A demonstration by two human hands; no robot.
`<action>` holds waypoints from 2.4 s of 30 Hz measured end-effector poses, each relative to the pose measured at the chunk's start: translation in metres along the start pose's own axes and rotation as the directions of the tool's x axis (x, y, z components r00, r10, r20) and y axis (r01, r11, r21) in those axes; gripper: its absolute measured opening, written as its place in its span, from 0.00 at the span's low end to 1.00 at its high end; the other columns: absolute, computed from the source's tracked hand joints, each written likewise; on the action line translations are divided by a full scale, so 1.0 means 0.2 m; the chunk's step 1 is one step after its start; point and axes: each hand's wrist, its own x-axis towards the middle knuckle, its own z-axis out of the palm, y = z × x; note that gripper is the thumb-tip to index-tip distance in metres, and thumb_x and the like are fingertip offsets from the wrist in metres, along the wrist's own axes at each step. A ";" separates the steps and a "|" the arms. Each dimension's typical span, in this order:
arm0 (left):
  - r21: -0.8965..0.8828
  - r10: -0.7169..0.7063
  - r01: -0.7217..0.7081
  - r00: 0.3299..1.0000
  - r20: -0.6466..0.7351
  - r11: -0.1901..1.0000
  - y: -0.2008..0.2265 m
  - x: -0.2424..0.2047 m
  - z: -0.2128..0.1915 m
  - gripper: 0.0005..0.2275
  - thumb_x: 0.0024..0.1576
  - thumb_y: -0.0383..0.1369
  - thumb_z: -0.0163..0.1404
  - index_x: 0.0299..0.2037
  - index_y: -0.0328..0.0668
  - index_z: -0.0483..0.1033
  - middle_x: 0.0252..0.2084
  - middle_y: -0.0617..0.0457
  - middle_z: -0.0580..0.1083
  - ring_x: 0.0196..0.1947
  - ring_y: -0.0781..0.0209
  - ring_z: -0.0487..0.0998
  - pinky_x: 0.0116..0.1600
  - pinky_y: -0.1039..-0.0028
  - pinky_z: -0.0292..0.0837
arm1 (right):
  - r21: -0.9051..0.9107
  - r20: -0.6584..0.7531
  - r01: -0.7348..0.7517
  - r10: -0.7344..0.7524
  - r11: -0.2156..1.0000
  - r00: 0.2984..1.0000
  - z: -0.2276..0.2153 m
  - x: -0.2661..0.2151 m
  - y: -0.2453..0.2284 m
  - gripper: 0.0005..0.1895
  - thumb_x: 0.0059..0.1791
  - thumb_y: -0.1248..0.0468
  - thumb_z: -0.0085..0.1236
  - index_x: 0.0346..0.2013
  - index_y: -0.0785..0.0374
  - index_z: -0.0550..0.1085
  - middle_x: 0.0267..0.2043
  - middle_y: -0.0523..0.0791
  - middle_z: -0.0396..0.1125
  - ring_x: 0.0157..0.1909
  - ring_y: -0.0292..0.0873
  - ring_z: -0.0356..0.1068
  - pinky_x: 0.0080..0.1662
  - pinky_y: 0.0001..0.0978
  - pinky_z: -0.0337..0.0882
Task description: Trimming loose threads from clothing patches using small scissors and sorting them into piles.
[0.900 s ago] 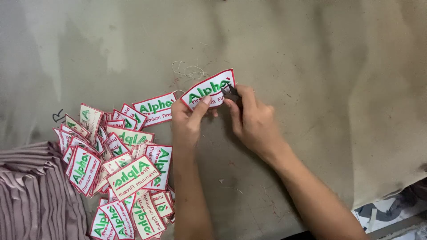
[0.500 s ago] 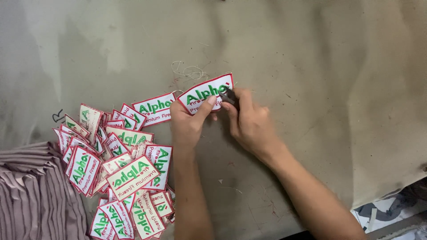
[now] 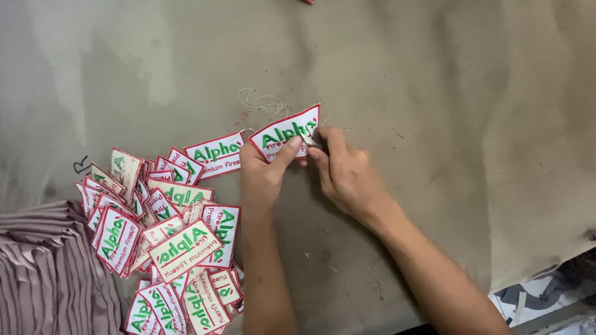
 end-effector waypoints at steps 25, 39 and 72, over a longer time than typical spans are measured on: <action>0.011 0.016 -0.017 1.000 0.007 1.000 0.11 0.03 0.07 0.06 0.58 0.28 0.59 0.35 0.29 0.79 0.25 0.46 0.77 0.22 0.61 0.79 0.28 0.71 0.80 | 0.148 -0.181 -0.106 0.132 0.983 0.975 -0.13 0.05 0.08 0.19 0.55 0.55 0.55 0.53 0.63 0.65 0.29 0.58 0.69 0.28 0.65 0.71 0.33 0.56 0.70; 0.134 0.035 -0.043 0.998 0.059 0.990 0.11 0.01 0.07 0.09 0.59 0.35 0.60 0.30 0.39 0.79 0.20 0.50 0.76 0.20 0.64 0.76 0.29 0.73 0.73 | 0.557 0.052 -0.097 0.082 0.825 0.995 -0.20 0.09 0.08 0.07 0.53 0.61 0.61 0.37 0.63 0.79 0.24 0.43 0.64 0.28 0.37 0.59 0.34 0.30 0.59; 0.014 -0.036 0.036 0.999 -0.026 0.999 0.09 0.06 0.10 0.17 0.65 0.33 0.53 0.58 0.23 0.74 0.42 0.33 0.79 0.41 0.46 0.84 0.43 0.60 0.83 | -0.453 0.104 0.221 -0.195 0.864 0.975 -0.24 0.06 0.08 0.15 0.52 0.65 0.62 0.53 0.60 0.73 0.41 0.52 0.75 0.44 0.52 0.78 0.50 0.43 0.74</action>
